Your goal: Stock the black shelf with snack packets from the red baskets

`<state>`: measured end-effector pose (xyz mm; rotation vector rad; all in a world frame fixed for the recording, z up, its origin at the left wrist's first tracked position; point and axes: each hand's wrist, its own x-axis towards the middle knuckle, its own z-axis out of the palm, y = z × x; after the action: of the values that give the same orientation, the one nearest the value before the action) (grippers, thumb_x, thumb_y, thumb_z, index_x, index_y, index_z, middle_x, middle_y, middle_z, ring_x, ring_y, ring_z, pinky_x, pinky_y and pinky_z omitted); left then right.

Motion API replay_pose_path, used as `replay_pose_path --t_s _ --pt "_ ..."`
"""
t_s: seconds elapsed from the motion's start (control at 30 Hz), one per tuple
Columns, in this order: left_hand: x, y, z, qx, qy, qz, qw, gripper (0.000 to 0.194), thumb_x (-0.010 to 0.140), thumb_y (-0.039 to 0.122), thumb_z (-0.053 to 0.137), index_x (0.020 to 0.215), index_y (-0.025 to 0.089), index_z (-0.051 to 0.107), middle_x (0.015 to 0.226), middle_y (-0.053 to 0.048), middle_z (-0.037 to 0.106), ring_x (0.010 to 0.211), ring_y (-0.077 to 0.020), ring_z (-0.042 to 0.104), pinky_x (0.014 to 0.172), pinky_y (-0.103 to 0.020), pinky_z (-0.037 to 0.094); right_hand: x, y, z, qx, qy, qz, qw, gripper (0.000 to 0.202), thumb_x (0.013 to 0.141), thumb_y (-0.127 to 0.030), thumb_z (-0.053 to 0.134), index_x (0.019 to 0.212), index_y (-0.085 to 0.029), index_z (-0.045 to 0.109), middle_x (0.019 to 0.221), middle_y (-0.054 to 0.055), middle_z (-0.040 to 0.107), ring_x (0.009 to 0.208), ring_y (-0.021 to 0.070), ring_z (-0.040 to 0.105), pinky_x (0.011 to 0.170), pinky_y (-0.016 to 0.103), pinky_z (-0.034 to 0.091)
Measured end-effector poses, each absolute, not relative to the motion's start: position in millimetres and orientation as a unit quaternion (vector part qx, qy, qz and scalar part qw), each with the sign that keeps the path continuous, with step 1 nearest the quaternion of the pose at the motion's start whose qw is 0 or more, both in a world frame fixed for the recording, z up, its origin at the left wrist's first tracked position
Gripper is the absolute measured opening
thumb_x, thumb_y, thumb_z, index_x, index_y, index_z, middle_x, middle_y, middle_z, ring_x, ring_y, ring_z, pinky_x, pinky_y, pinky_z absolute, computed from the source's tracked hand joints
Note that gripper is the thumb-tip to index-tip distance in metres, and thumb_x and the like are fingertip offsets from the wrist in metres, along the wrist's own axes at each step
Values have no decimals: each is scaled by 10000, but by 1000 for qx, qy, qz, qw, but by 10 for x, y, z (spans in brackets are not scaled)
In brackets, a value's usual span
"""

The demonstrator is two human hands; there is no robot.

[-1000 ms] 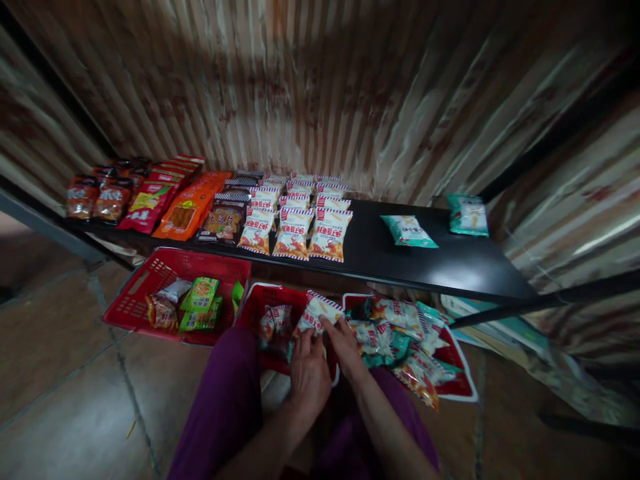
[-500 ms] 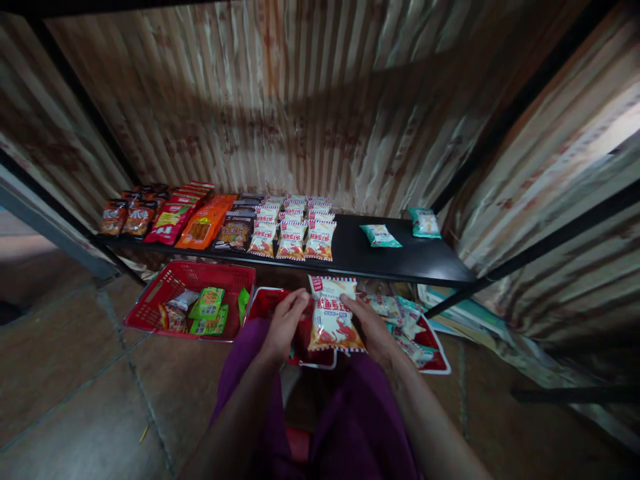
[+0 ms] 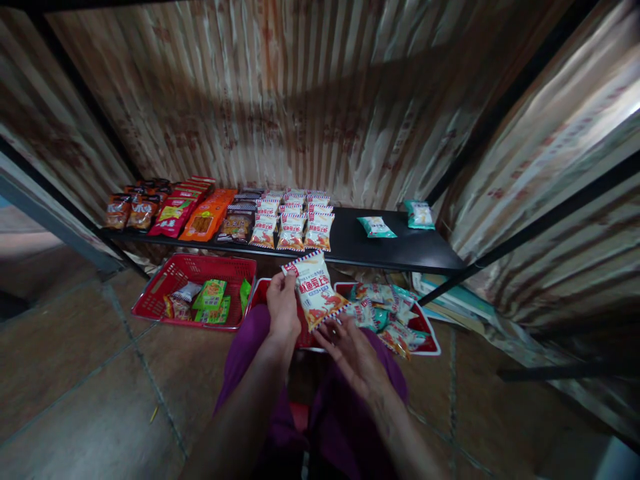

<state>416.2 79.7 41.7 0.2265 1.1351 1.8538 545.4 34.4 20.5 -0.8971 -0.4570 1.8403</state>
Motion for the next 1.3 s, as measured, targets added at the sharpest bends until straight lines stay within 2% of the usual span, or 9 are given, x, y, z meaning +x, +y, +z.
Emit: replay_pose_path --t_s 0.13,0.37,0.47,0.6,0.7,0.8,1.0,1.17,1.3 --pt "4195 750 428 117 465 750 454 303 616 380 716 752 156 564 668 31 612 578 -86 545 572 -212 416 5258 216 126 -408 -189 744 494 290 565 -346 847 773 -215 691 797 -11 713 724 144 650 747 317 558" --pt "4133 701 526 157 461 763 426 260 657 337 696 786 155 563 697 19 632 603 -93 564 596 -217 422 5161 203 189 -422 -227 703 525 287 534 -298 858 740 -206 681 729 -29 681 634 114 607 589 237 540" --pt "4090 727 565 163 456 766 423 263 654 340 700 783 156 562 716 12 642 614 -95 565 612 -222 426 5178 168 244 -403 -244 707 527 298 528 -294 861 749 -212 679 756 -29 680 644 113 601 578 236 527" --pt "4087 728 637 183 450 749 451 248 653 339 696 782 165 576 729 14 645 635 -98 573 634 -220 428 5173 126 271 -405 -235 706 531 292 494 -302 876 656 -205 653 671 -36 651 611 108 580 566 237 508" --pt "4120 681 692 219 439 719 493 242 695 357 669 816 163 591 772 -4 655 677 -111 593 662 -227 442 5150 115 248 -418 -234 693 539 321 472 -327 880 653 -203 646 651 -35 640 604 118 577 571 255 503" --pt "4173 610 701 235 415 698 534 281 719 373 669 887 167 577 821 -20 660 710 -131 615 682 -248 465 5122 124 211 -423 -257 671 552 329 504 -366 861 696 -208 644 664 -28 645 576 122 565 584 281 500" --pt "4269 509 579 238 390 662 594 435 662 304 751 1012 203 513 913 -37 673 734 -156 645 703 -297 502 5104 139 96 -451 -305 624 561 318 565 -426 815 691 -210 619 606 -34 616 557 124 557 590 273 477" --pt "4209 533 549 223 385 671 592 477 643 279 763 1032 208 497 899 -25 681 721 -160 656 738 -331 518 5288 157 62 -442 -377 634 511 289 597 -390 797 790 -224 662 745 9 689 694 165 620 697 302 482" --pt "4125 535 579 249 387 667 586 458 647 269 765 1025 204 514 962 -38 689 794 -173 667 797 -346 516 5525 320 223 -456 -334 618 546 327 589 -396 788 854 -238 677 868 27 711 814 196 641 768 327 479"
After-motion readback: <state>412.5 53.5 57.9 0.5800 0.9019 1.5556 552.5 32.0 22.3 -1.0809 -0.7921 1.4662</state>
